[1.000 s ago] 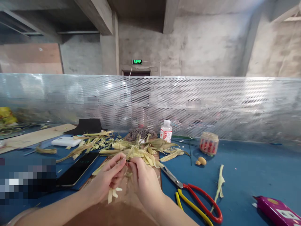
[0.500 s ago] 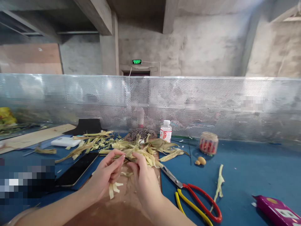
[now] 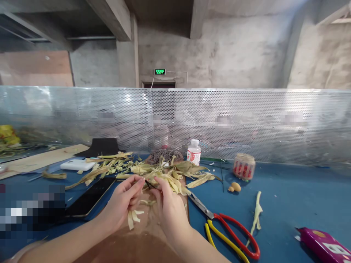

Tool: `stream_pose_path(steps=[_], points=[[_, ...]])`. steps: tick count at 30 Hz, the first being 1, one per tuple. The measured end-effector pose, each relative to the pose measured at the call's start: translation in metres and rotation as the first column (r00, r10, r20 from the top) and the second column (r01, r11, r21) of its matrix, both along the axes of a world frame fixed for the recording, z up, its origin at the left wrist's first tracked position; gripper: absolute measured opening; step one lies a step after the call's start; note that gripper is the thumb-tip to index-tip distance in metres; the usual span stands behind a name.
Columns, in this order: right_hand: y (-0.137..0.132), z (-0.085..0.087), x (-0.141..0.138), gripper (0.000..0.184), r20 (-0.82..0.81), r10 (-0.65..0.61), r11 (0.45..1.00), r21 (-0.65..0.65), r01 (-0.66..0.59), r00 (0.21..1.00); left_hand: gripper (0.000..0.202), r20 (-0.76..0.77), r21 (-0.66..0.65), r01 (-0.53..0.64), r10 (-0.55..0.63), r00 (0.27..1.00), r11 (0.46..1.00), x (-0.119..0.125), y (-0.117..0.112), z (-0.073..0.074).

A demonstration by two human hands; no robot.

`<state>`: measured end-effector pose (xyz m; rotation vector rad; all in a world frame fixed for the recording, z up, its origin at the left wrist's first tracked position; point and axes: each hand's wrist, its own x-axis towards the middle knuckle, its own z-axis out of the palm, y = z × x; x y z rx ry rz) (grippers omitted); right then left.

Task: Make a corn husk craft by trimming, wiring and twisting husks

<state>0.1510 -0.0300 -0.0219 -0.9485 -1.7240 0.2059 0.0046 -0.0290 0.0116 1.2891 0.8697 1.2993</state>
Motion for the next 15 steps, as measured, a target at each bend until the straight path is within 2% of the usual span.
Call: stream_pose_path(steps=[3,7,12,15], points=[[0.001,0.002,0.0,0.027,-0.061,0.05,0.997,-0.048,-0.053,0.997,0.027,-0.01,-0.005,0.012,-0.013,1.0,1.0,0.0,0.001,0.0],[-0.003,0.005,0.001,0.027,-0.112,0.086,0.995,-0.041,-0.091,0.99,0.027,-0.034,0.001,-0.007,0.007,0.999,1.0,0.0,0.001,0.001],[-0.012,0.014,-0.001,0.023,-0.11,0.04,0.999,0.025,-0.038,0.993,0.027,-0.064,0.009,-0.013,0.014,0.998,1.0,0.0,0.001,0.001],[-0.015,0.019,-0.005,0.021,-0.08,-0.021,1.0,0.009,0.022,0.997,0.029,-0.07,0.011,-0.01,0.01,0.997,1.0,0.001,0.0,-0.001]])
